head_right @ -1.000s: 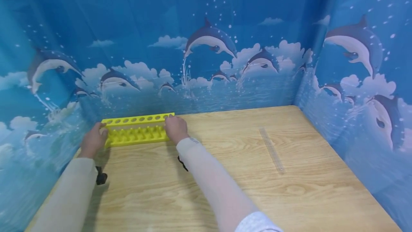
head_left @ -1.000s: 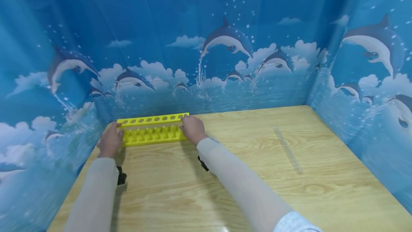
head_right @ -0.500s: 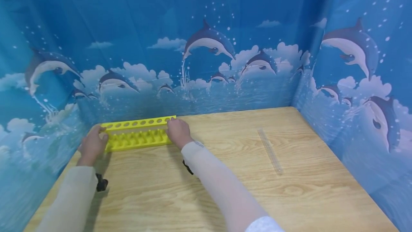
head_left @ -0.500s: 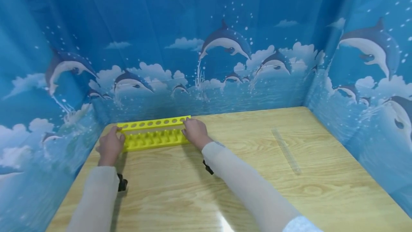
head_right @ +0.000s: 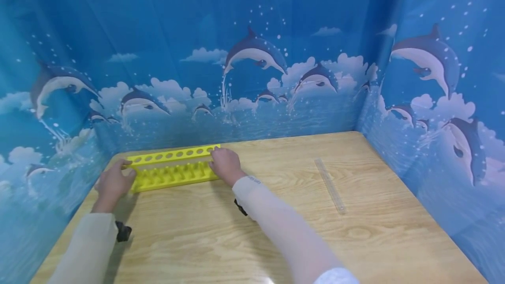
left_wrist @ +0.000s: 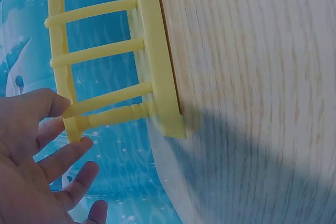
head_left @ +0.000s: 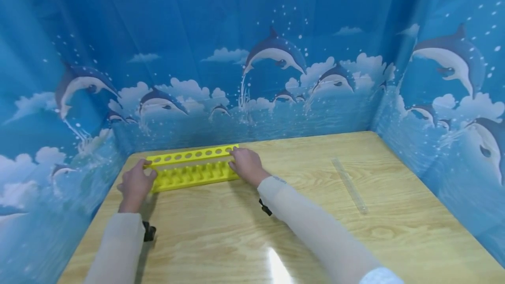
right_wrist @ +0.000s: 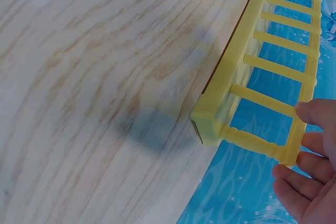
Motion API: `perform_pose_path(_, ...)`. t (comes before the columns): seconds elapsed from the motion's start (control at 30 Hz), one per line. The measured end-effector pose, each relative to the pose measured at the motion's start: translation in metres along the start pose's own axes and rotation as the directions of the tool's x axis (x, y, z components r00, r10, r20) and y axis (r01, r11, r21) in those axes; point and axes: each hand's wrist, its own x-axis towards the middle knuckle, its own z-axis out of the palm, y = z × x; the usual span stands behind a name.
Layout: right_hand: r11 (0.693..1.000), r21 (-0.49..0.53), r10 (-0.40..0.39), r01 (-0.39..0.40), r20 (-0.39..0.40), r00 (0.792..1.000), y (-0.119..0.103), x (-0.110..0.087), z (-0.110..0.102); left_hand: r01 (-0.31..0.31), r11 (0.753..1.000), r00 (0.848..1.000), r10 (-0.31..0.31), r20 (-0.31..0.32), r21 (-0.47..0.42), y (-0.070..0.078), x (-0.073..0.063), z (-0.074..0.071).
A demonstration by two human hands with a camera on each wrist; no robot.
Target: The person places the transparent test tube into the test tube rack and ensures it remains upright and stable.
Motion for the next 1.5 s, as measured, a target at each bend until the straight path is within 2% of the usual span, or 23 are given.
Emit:
perform_pose_path(0.2, 1.0, -0.015, -0.009, 0.009, 0.001, 1.0, 0.005, -0.007, -0.003, 0.004, 1.0, 1.0, -0.004, 0.023, 0.006, 0.005, -0.007, -0.002)
perform_pose_path(0.4, 1.0, -0.011, -0.004, 0.004, -0.006, 1.0, 0.01, -0.013, -0.004, -0.04, 0.999, 0.999, 0.04, 0.029, 0.02, 0.004, -0.013, 0.0)
perform_pose_path(0.63, 1.0, 0.005, 0.0, 0.0, 0.035, 0.999, 0.018, -0.021, -0.009, -0.1, 0.993, 0.995, 0.098, 0.024, 0.066, 0.005, -0.018, 0.004)
perform_pose_path(0.8, 1.0, -0.001, -0.023, 0.023, 0.017, 1.0, 0.026, -0.028, -0.011, -0.149, 0.985, 0.989, 0.15, -0.005, 0.092, 0.01, -0.022, 0.005)
perform_pose_path(1.0, 1.0, -0.012, -0.017, 0.017, 0.003, 1.0, 0.031, -0.04, -0.016, -0.189, 0.977, 0.982, 0.189, 0.008, 0.101, 0.019, -0.028, 0.006)
perform_pose_path(1.27, 0.999, 0.005, -0.032, 0.032, -0.028, 0.999, 0.04, -0.053, -0.02, -0.219, 0.97, 0.976, 0.219, 0.016, 0.109, 0.028, -0.036, 0.009)
perform_pose_path(1.5, 0.999, 0.0, -0.047, 0.047, -0.058, 0.997, 0.047, -0.064, -0.02, -0.235, 0.966, 0.972, 0.237, -0.005, 0.109, 0.033, -0.043, 0.012)
